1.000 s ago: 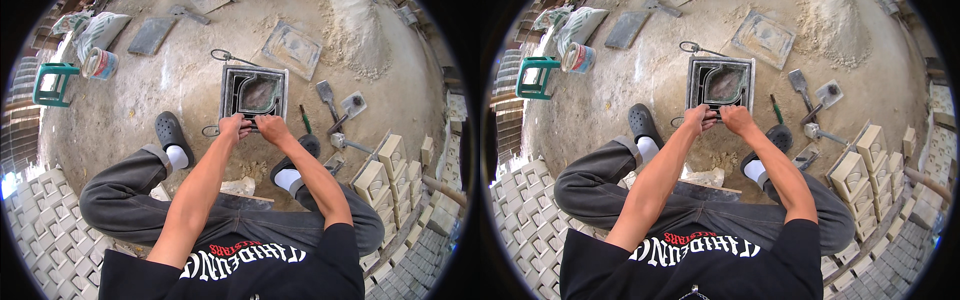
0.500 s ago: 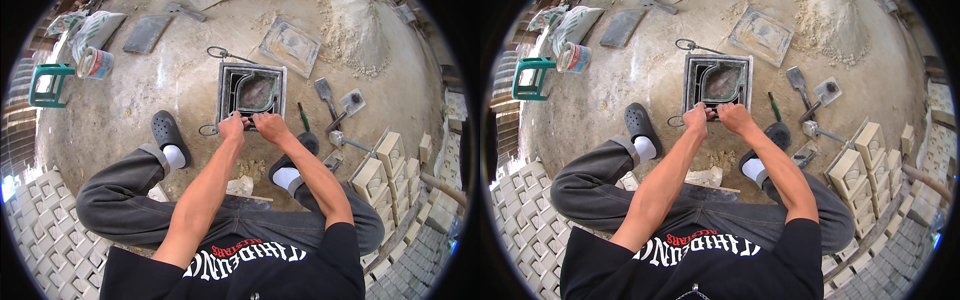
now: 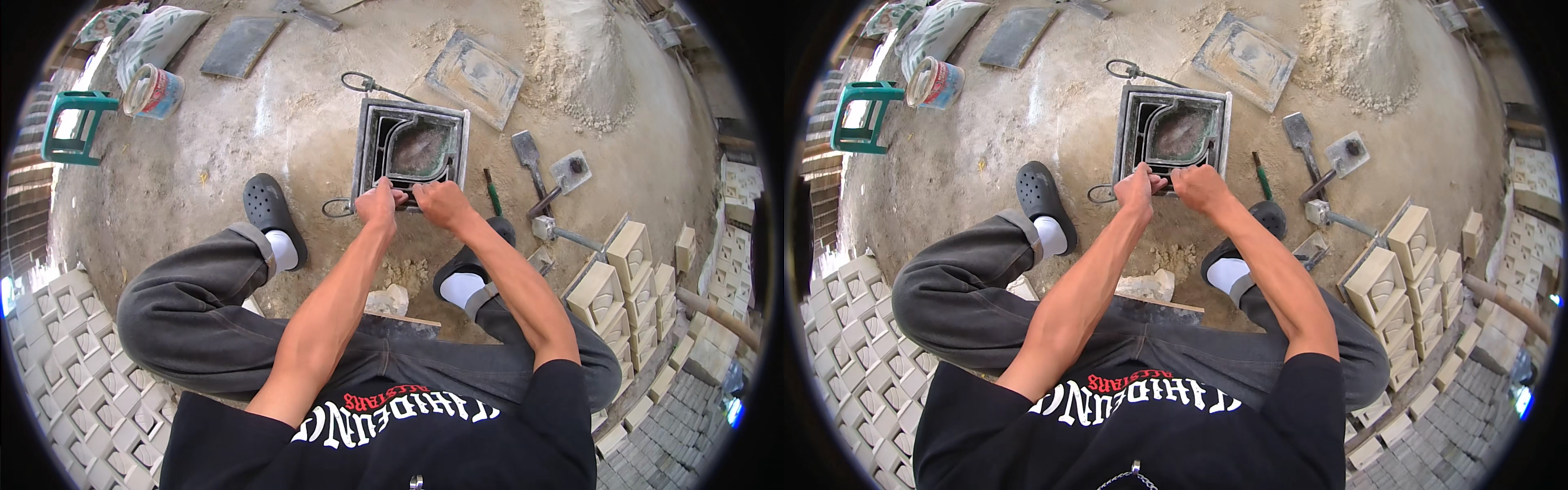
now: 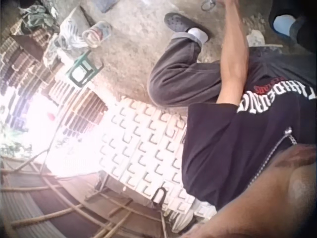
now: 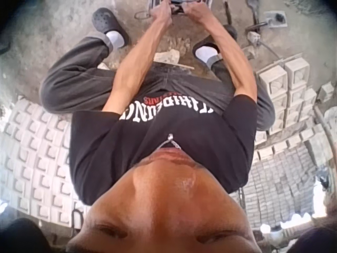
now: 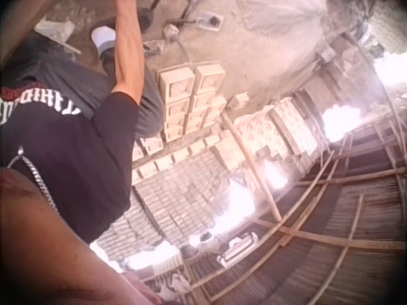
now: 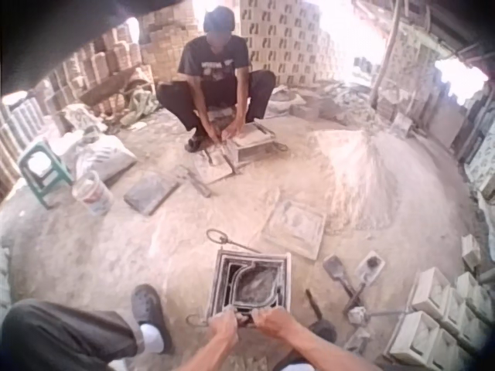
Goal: The person smooths sand into a square mold on the floor using a trowel, removes the outer frame, and then prepares the inner sections of a multi-part decorative stone mold by clearing debris and adjusting the metal components.
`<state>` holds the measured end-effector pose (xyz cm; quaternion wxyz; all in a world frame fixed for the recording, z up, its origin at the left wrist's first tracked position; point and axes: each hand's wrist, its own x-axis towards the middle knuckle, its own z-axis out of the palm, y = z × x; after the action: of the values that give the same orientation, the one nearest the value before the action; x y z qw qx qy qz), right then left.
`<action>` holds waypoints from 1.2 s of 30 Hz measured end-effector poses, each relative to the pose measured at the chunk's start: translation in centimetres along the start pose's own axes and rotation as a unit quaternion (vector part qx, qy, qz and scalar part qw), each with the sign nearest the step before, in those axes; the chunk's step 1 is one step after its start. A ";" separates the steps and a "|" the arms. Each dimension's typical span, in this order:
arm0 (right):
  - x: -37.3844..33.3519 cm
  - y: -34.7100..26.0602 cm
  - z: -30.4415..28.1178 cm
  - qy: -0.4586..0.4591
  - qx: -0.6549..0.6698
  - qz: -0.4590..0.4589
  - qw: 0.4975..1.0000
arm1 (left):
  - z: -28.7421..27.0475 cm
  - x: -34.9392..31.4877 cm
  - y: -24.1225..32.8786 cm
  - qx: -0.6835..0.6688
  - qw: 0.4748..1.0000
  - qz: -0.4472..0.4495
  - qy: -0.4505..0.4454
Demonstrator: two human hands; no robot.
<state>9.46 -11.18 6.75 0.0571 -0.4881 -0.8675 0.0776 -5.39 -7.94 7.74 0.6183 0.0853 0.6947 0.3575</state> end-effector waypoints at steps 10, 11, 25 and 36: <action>0.2 -0.4 -2.3 0.025 -0.017 -0.013 0.999 | -0.1 -0.5 0.2 -0.070 0.996 0.037 -0.041; 0.4 -0.3 -2.8 0.016 -0.034 -0.019 0.999 | -0.1 -0.8 0.4 -0.072 0.996 0.039 -0.045; -0.1 -1.4 -13.6 0.066 -0.089 0.000 0.994 | 0.5 -8.6 7.0 -0.004 0.989 0.077 -0.130; -5.5 3.5 -20.4 0.081 -0.088 0.197 0.973 | -4.2 -7.6 15.3 0.189 0.942 0.145 -0.237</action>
<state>18.82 -12.52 26.01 0.0672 -0.6572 -0.7502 -0.0292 -12.49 -2.72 22.94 0.6794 0.3825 0.5628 0.2746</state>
